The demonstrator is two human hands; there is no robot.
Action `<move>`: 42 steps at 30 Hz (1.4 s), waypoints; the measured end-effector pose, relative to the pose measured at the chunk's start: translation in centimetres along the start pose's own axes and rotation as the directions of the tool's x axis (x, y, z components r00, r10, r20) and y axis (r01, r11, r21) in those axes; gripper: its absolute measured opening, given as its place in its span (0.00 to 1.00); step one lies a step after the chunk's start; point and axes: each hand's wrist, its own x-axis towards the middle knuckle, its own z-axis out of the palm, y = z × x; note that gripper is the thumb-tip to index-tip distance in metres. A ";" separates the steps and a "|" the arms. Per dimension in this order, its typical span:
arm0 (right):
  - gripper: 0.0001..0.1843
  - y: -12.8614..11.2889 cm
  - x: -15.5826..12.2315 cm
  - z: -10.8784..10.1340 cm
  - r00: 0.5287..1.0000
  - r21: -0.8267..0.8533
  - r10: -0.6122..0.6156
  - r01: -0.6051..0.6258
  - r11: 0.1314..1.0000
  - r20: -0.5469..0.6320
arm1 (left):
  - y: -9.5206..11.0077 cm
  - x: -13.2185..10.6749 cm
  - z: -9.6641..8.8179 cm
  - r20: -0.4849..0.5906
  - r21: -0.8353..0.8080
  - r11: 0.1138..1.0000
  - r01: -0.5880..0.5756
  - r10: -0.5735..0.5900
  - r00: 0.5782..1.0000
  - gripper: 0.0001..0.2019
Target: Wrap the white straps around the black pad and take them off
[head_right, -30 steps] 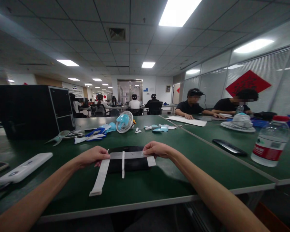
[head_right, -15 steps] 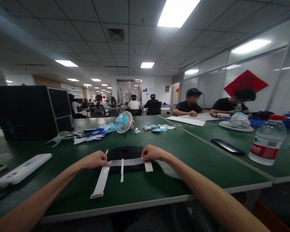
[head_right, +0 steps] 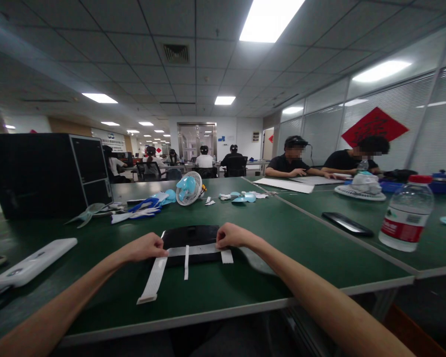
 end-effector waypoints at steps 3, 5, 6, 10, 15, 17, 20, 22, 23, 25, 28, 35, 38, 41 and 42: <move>0.12 -0.4 -0.2 0.0 1.000 -0.013 0.023 -0.023 1.000 -0.013 | 0.2 -0.2 -0.1 -0.006 0.013 1.000 0.029 -0.029 1.000 0.18; 0.12 -0.7 -0.3 0.0 0.999 -0.018 0.031 -0.032 0.999 -0.019 | 0.5 -0.5 -0.1 -0.031 0.033 0.999 0.019 -0.018 0.999 0.17; 0.12 -0.9 -0.3 0.1 0.999 -0.021 0.031 -0.032 0.999 -0.022 | 0.8 -0.6 0.0 -0.045 0.050 0.999 -0.021 0.023 0.999 0.16; 0.10 -1.2 -0.5 0.1 0.999 -0.050 0.006 -0.008 0.999 -0.036 | 2.0 -0.9 0.5 -0.031 0.106 0.934 -0.340 0.345 0.938 0.20; 0.09 -1.4 -0.7 0.1 1.000 -0.042 -0.009 0.009 0.999 -0.001 | 2.8 -0.7 1.4 0.019 0.185 0.877 -0.444 0.448 0.894 0.26; 0.10 -1.9 -0.8 0.3 0.998 -0.066 -0.064 0.063 0.996 -0.014 | 2.8 -0.7 1.5 0.029 0.198 0.882 -0.427 0.430 0.902 0.26; 0.12 -3.1 -1.0 1.3 0.959 -0.131 -0.278 0.270 0.954 -0.048 | 2.8 -0.7 1.4 0.036 0.199 0.890 -0.410 0.411 0.911 0.26; 0.14 -4.2 -1.0 2.4 0.897 -0.188 -0.438 0.423 0.887 -0.051 | 2.9 -0.9 1.3 0.039 0.199 0.892 -0.405 0.406 0.913 0.26; 0.15 -4.6 -1.0 3.0 0.865 -0.220 -0.500 0.479 0.850 -0.048 | 3.0 -0.9 1.3 0.039 0.199 0.893 -0.404 0.405 0.914 0.26; 0.17 -5.4 -0.9 4.0 0.819 -0.279 -0.572 0.540 0.794 -0.044 | 3.1 -1.0 1.3 0.038 0.200 0.890 -0.410 0.411 0.911 0.26; 0.19 -5.9 -0.6 5.1 0.808 -0.350 -0.587 0.536 0.768 -0.051 | 3.1 -0.9 1.4 0.032 0.191 0.887 -0.420 0.422 0.906 0.25; 0.22 -5.9 -1.9 5.3 0.792 -0.410 -0.609 0.540 0.735 -0.049 | 2.4 -0.4 1.6 0.030 0.184 0.893 -0.410 0.412 0.911 0.24; 0.23 -6.1 -2.9 5.3 0.767 -0.432 -0.640 0.566 0.702 -0.037 | 2.2 -0.3 1.7 0.024 0.182 0.891 -0.417 0.420 0.907 0.24; 0.24 -6.2 -3.5 5.4 0.745 -0.443 -0.667 0.591 0.674 -0.021 | 2.2 -0.2 1.8 0.022 0.177 0.887 -0.426 0.429 0.903 0.25; 0.23 -6.1 -3.6 5.4 0.739 -0.443 -0.673 0.600 0.666 -0.010 | 2.3 -0.2 1.8 0.019 0.179 0.885 -0.430 0.434 0.901 0.25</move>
